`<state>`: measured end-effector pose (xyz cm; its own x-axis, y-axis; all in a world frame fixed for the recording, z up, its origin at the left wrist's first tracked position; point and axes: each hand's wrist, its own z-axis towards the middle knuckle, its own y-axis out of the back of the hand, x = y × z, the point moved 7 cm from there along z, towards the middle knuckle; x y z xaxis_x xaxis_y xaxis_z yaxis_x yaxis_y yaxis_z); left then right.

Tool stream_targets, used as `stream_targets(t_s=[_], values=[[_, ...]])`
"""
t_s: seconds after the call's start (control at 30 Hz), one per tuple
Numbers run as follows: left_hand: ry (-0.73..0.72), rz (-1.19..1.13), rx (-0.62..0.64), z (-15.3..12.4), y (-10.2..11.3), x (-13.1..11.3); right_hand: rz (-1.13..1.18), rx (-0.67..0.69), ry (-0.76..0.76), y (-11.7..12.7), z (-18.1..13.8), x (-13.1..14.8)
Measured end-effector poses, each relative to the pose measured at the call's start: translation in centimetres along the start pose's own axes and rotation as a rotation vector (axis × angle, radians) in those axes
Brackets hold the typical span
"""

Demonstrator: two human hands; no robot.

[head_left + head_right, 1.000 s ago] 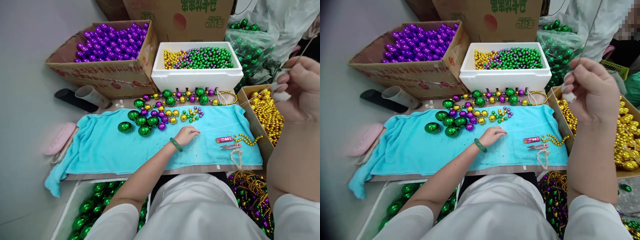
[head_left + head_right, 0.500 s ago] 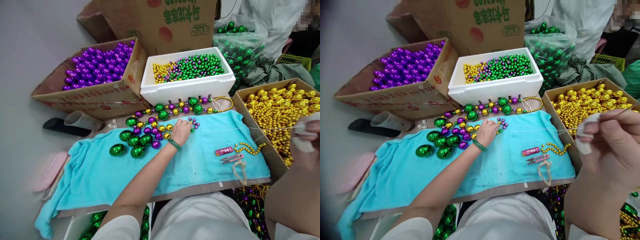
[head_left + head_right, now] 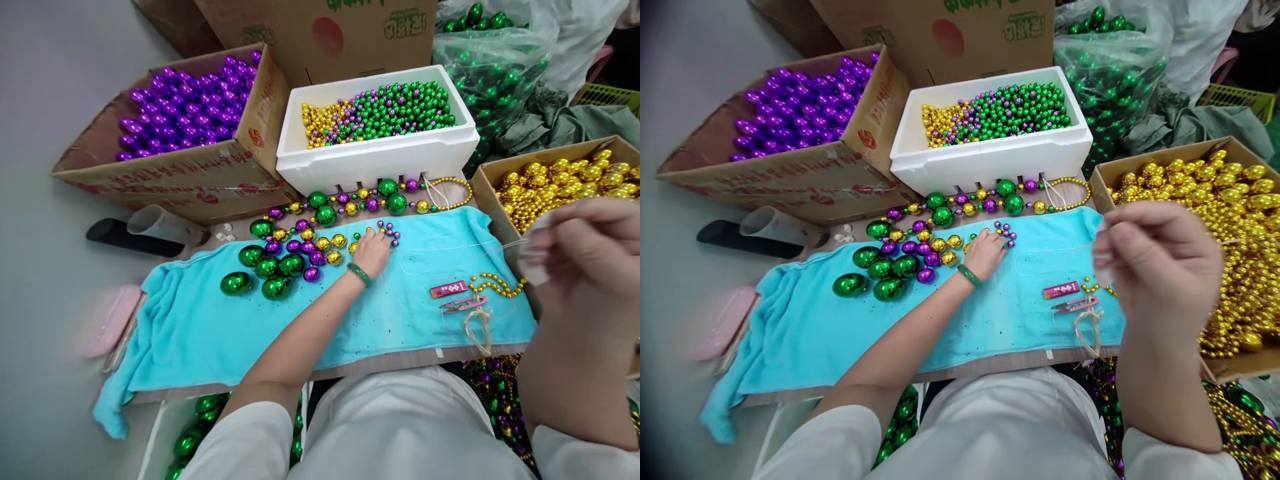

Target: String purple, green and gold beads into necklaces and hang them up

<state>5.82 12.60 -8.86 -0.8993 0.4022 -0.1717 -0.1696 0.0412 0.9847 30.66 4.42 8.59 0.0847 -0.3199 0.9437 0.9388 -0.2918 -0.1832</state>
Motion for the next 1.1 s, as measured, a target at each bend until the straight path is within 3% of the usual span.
stream_targets(t_s=[0.13, 0.23, 0.33, 0.43, 0.57, 0.83, 0.97, 1.1], values=[[0.108, -0.371, -0.115, -1.0, 1.3, 0.8, 0.038, 0.092, -0.205, -3.6, -3.6, -4.8], [0.34, -1.013, -0.258, -2.8, 2.8, 2.7, -0.049, 0.209, -0.377, -4.8, -6.1, -9.0], [0.524, -1.676, -0.297, -4.8, 3.5, 3.4, -0.151, 0.298, -0.413, -5.5, -8.3, -11.6], [0.571, -1.985, -0.313, -6.2, 4.5, 3.4, -0.192, 0.353, -0.416, -6.0, -10.0, -12.9], [0.613, -2.124, -0.361, -7.4, 4.8, 3.8, -0.242, 0.406, -0.403, -6.6, -11.0, -13.3], [0.662, -2.109, -0.455, -8.7, 4.9, 4.9, -0.282, 0.434, -0.422, -7.2, -11.4, -13.5], [0.575, -2.132, -0.494, -8.8, 5.3, 5.2, -0.293, 0.448, -0.437, -7.3, -11.6, -13.7], [0.423, -1.899, -0.633, -8.9, 6.5, 5.8, -0.306, 0.432, -0.443, -7.0, -11.6, -13.9]])
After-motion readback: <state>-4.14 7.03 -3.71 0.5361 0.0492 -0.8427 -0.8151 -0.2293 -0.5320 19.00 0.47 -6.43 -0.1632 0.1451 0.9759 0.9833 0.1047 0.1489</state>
